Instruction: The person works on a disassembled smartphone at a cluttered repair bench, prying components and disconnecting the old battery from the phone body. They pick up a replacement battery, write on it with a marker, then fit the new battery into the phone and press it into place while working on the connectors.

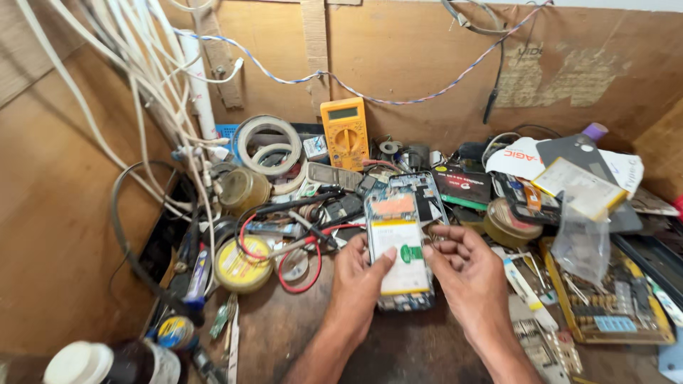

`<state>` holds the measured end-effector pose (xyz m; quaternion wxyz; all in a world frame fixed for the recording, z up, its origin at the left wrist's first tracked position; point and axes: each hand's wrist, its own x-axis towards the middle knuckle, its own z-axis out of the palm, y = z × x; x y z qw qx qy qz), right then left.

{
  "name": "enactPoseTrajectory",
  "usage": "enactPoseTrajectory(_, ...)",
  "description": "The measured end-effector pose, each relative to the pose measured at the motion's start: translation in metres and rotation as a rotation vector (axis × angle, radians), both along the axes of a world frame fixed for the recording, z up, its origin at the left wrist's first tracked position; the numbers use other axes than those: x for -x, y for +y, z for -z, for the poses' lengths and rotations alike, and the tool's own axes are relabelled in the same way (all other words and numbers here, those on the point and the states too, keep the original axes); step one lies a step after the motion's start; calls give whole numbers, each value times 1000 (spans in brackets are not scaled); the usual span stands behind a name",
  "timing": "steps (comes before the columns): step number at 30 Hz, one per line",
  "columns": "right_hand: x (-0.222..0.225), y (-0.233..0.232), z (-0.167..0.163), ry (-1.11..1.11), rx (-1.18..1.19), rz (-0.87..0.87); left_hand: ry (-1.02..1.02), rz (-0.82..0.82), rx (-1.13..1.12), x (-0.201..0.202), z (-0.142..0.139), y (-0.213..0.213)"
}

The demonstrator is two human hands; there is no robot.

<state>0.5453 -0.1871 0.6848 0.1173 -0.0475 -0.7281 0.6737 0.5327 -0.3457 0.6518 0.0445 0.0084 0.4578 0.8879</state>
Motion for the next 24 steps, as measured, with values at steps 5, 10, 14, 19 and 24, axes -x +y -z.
enactPoseTrajectory(5, 53, 17, -2, -82, -82, 68, -73, 47, -45, 44, -20, 18)
enactPoseTrajectory(10, 93, 24, -19, -135, -8, 89, -177, 48, -37, 82, -41, 28)
enactPoseTrajectory(14, 103, 32, -22, -102, -468, 157, -41, -33, 129, 97, -36, 35)
enactPoseTrajectory(19, 124, 37, -15, 69, -285, 126, 113, -11, 22, 122, -33, 43)
enactPoseTrajectory(24, 152, 52, -15, 28, -211, 61, 134, -47, 77, 141, -32, 55)
